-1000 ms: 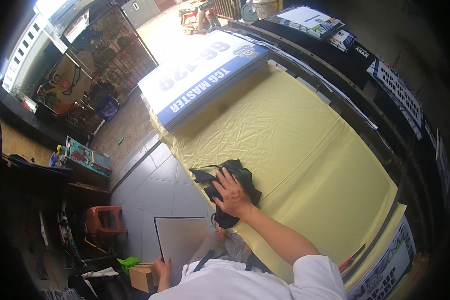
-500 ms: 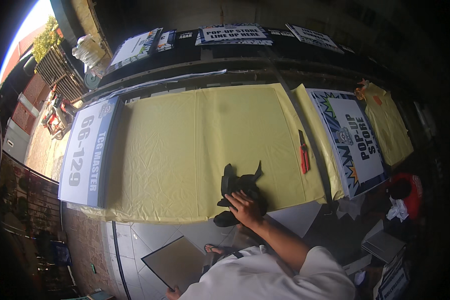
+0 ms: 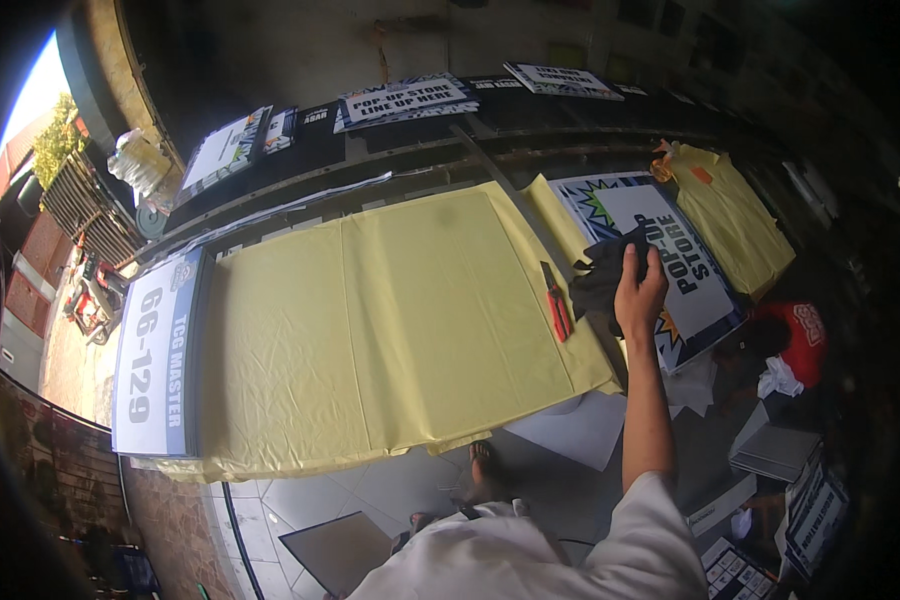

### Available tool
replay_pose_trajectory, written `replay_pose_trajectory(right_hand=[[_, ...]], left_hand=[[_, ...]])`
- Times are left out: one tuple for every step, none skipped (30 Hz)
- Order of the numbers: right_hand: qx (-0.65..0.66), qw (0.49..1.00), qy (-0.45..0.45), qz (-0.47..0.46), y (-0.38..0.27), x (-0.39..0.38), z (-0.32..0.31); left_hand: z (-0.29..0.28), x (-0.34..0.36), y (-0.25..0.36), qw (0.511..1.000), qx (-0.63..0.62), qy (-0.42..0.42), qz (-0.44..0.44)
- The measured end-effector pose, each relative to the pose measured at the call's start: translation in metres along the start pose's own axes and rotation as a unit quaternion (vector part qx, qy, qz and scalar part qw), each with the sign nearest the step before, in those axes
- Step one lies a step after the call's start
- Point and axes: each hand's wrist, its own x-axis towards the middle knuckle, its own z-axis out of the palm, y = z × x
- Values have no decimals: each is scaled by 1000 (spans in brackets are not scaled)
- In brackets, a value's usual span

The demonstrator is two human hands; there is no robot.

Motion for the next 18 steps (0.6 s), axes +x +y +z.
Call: replay_pose_trajectory(right_hand=[[-19,998,65,-18,30,22,13],[-2,1000,22,-2,46,40,28],[18,1000,-21,12,48,58,43],[50,997,-57,15,48,69,64],[19,1000,-7,12,83,80,90],[9,999,-37,29,98,84,113],[5,997,-70,45,105,87,138],[-23,995,-73,62,111,87,159],[-52,992,-80,80,118,82,179],[-82,988,-85,95,128,80,199],[-82,992,-70,69,160,87,207],[-89,992,-67,62,183,94,214],[-96,992,-67,56,201,97,221],[-106,990,-82,51,197,96,233],[-121,987,-99,44,195,94,241],[-127,990,-56,31,213,106,237],[-134,991,-9,17,227,118,232],[-130,991,12,6,215,110,239]], left_hand=[[1,-1,1,1000,6,4,-4],[-1,-5,-1,1000,13,9,-9],[-4,-11,-3,1000,20,16,-18],[-5,-17,-5,999,25,26,-27],[-2,-19,-2,999,32,24,-26],[-3,-29,-3,998,38,31,-34],[-8,-41,-7,997,45,44,-44],[-12,-49,-9,995,54,61,-50],[-16,-56,-14,994,56,74,-57],[-19,-62,-14,983,135,112,-56],[-18,-59,-10,984,143,95,-53],[-12,-68,-5,987,128,78,-60],[-12,-72,2,988,121,68,-65],[-19,-83,4,988,117,70,-79],[-29,-95,6,986,116,73,-90],[-29,-96,12,987,114,66,-87],[-30,-92,22,990,107,53,-81],[-48,-103,24,989,106,59,-89]])
